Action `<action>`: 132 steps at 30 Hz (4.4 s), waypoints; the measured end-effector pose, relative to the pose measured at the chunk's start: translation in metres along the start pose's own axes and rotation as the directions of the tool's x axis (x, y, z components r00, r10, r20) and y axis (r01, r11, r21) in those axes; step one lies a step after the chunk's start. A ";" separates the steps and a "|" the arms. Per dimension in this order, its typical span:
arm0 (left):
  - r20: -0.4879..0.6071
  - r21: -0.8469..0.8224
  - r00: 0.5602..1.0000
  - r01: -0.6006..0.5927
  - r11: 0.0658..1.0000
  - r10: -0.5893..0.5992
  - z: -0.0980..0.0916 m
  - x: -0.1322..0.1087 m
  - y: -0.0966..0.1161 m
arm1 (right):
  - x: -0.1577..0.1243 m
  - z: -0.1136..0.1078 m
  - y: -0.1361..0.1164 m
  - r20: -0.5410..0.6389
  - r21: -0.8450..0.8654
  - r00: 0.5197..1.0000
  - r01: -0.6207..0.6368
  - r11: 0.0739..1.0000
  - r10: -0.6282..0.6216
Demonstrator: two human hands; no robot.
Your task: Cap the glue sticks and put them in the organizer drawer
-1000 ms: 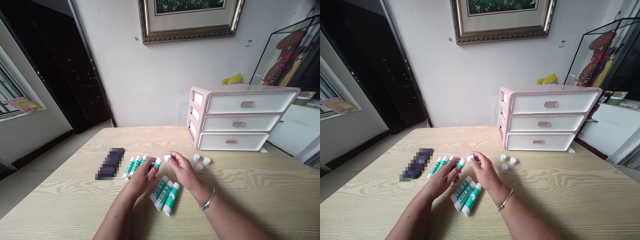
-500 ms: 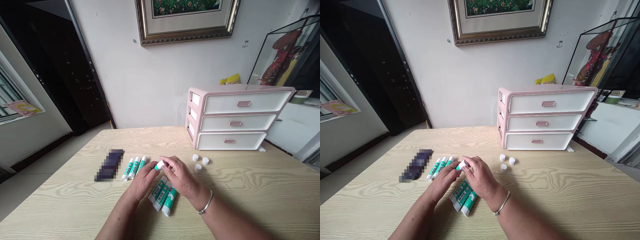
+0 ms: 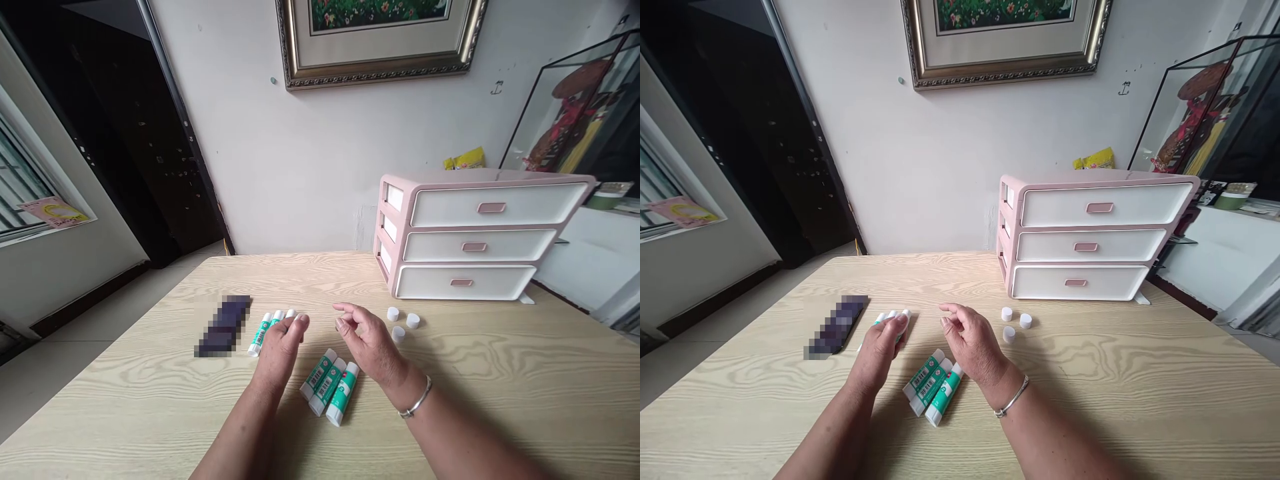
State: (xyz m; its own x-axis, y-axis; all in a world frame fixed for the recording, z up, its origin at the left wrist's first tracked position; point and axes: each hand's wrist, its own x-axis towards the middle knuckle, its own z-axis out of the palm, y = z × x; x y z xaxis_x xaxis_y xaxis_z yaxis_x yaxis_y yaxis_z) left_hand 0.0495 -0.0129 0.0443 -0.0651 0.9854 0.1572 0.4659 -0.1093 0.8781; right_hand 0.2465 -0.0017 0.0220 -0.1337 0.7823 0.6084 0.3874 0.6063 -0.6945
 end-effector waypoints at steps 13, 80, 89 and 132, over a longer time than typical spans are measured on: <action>0.015 0.306 1.000 -0.007 0.952 0.003 0.004 0.007 -0.010 | 0.000 -0.001 -0.006 0.086 -0.014 0.995 -0.041 0.999 0.042; 0.390 -0.044 0.904 -0.174 0.984 0.177 0.011 -0.008 -0.009 | 0.008 -0.006 0.005 0.157 0.326 0.956 -0.286 0.901 0.247; 0.337 -0.004 0.919 -0.213 0.977 0.202 0.008 -0.007 0.002 | 0.003 -0.003 -0.013 0.161 0.147 0.976 -0.170 0.974 0.146; 0.104 0.648 0.982 -0.187 0.738 0.158 0.019 -0.003 -0.019 | -0.004 0.005 0.007 0.214 -0.161 0.953 -0.181 0.970 0.213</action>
State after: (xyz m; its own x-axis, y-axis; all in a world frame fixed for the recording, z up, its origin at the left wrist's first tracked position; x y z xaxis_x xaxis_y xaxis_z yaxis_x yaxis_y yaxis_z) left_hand 0.0574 -0.0109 0.0191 0.1013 0.9639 0.2463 0.9280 -0.1807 0.3257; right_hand 0.2453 -0.0001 0.0131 -0.2403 0.9055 0.3498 0.5469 0.4240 -0.7219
